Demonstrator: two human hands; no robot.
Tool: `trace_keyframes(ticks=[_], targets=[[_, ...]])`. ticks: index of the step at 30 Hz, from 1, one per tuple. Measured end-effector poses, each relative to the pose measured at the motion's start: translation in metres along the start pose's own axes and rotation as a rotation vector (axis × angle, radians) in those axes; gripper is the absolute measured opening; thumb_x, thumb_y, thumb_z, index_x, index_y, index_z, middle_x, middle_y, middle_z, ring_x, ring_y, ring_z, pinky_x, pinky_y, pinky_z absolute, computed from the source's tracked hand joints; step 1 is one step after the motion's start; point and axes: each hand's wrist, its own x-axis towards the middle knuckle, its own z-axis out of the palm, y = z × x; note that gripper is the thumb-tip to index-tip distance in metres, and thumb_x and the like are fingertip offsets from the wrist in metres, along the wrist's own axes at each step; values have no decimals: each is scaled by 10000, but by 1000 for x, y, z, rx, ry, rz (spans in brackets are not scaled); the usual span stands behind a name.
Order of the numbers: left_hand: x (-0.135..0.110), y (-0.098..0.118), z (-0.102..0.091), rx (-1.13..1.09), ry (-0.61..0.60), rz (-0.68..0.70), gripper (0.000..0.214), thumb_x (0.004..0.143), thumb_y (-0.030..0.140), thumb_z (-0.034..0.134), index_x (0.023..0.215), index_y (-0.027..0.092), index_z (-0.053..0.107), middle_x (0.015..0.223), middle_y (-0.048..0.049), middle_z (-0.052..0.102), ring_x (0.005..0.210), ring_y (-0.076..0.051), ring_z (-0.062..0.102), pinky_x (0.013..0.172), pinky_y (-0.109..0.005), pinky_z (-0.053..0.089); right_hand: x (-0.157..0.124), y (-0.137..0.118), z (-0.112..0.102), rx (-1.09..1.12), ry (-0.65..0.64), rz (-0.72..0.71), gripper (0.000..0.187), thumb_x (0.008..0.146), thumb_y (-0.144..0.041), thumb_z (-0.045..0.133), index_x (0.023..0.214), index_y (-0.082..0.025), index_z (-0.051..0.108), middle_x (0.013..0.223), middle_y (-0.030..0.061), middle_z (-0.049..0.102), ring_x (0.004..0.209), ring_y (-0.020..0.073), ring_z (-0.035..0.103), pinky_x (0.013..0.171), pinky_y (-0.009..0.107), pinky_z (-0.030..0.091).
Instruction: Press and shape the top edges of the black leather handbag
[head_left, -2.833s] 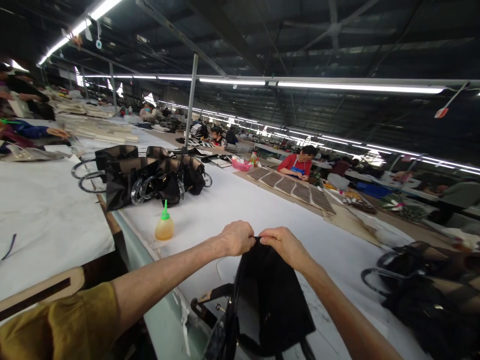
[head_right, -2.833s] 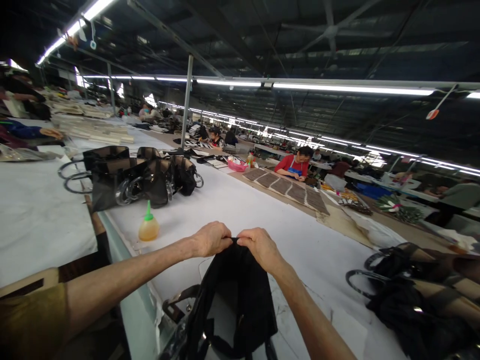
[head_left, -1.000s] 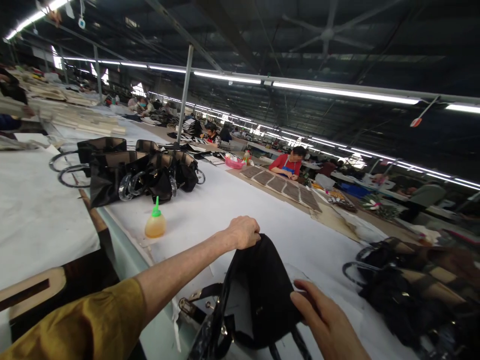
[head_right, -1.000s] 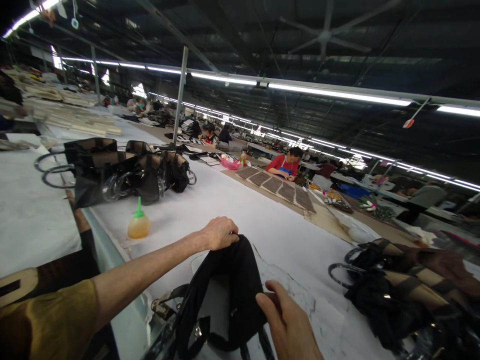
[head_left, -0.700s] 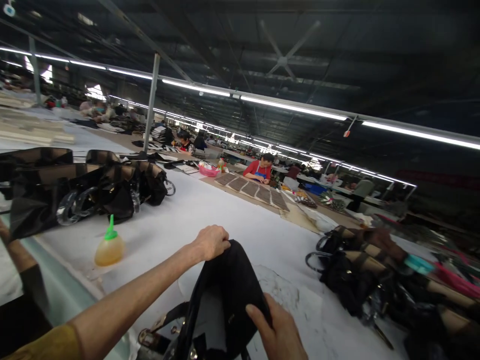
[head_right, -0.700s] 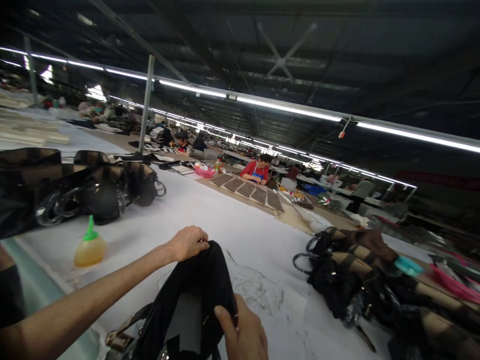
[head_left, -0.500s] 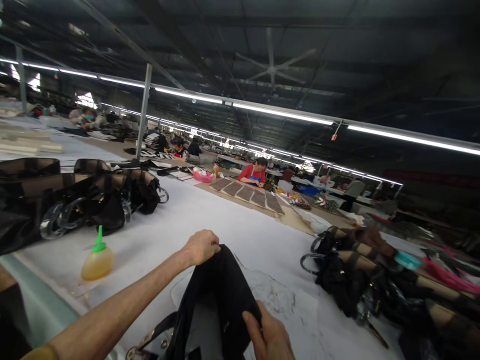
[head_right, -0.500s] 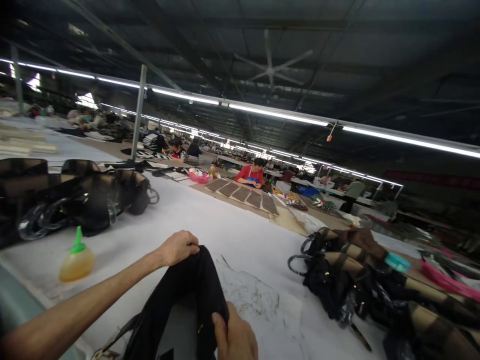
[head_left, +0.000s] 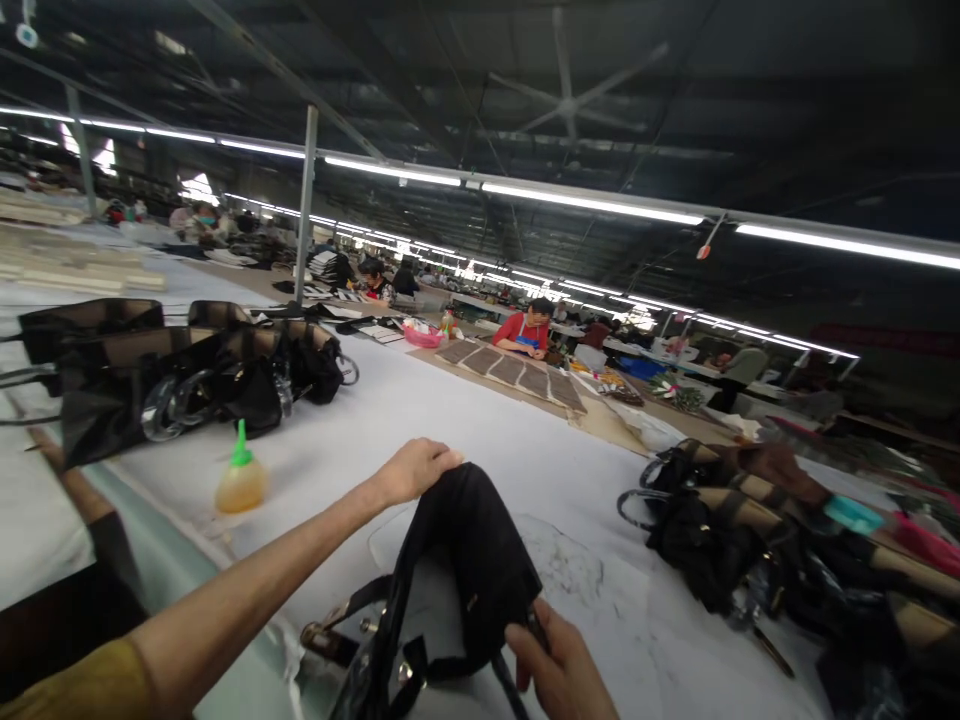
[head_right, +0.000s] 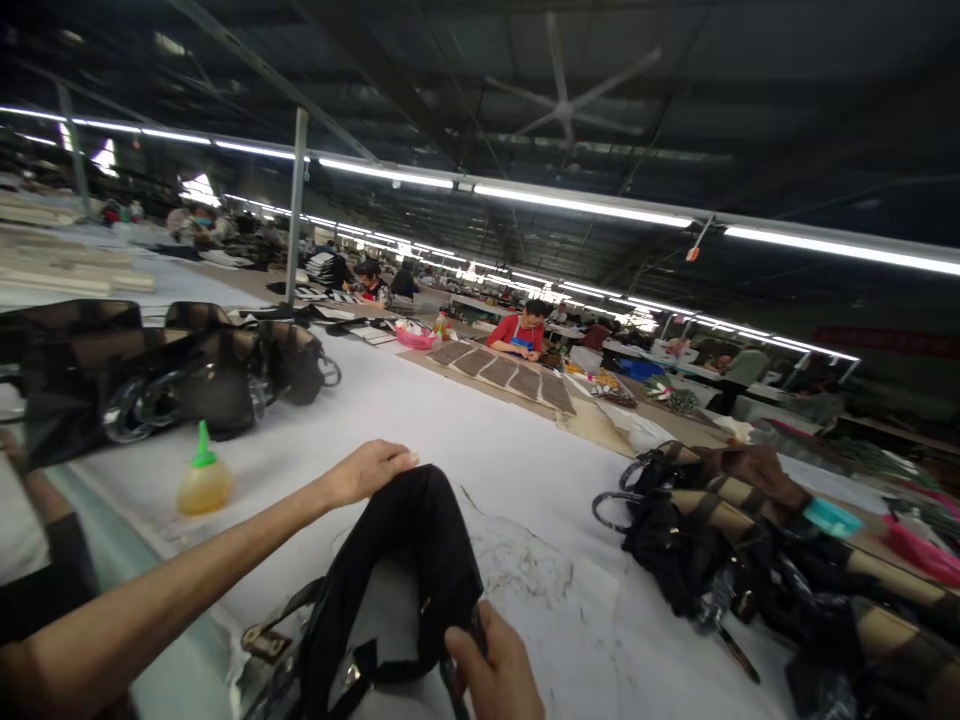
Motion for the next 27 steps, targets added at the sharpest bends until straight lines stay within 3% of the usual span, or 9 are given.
trace_keyframes(ticks=[3,7,12,15,19,22,25,27], targets=[[-24,-14,-9,-132,101,-9,430,805,513,359,715,151,571,635,-3,548,594,-145,513,557,-243,413,-3,-8,-2,125,-80,73,320,752,-500,500,684,-188,496,486,-44,467,363,87,320,377,213,238],[-85,-36,-16,-210,221,-71,440,821,512,382,892,150,622,842,-39,632,813,-194,568,756,-295,460,-11,-12,-2,171,-24,80,384,733,-528,516,874,-172,536,558,-24,538,386,102,367,384,221,252],[-180,-63,3,-457,209,-173,536,823,564,410,1212,208,502,1229,-68,545,1155,-246,465,993,-355,367,-20,-15,-1,78,-24,77,395,776,-539,497,582,-195,479,425,-58,381,394,100,341,398,216,275],[-218,-67,23,-519,189,-119,703,758,671,417,1303,228,427,1335,-70,454,1242,-293,374,1057,-403,276,-19,-15,-1,150,-41,132,424,747,-555,548,545,-192,466,429,-58,360,391,90,317,377,209,252],[-233,-53,46,-398,248,-113,774,686,672,522,1347,309,348,1418,-26,337,1280,-329,308,1062,-429,253,-19,-19,-1,484,-13,270,388,671,-511,696,662,-171,510,488,-67,384,405,58,306,379,168,228],[-232,-40,63,-323,238,-58,750,715,582,564,1367,327,296,1444,-26,279,1272,-293,339,1037,-381,326,-20,-29,0,760,-74,289,383,678,-477,728,755,-146,551,477,-93,341,372,19,184,360,154,142],[-225,-28,80,-234,208,105,699,783,439,540,1389,301,219,1420,-73,310,1218,-248,424,967,-309,419,-23,-39,5,920,-131,300,388,675,-466,742,792,-127,594,474,-108,292,373,12,116,343,155,131],[-213,-17,92,-171,193,275,621,830,323,456,1386,252,188,1303,-122,452,1079,-212,549,853,-263,492,-24,-41,9,989,-159,332,358,668,-452,750,750,-140,595,475,-112,257,375,18,104,338,153,159]])
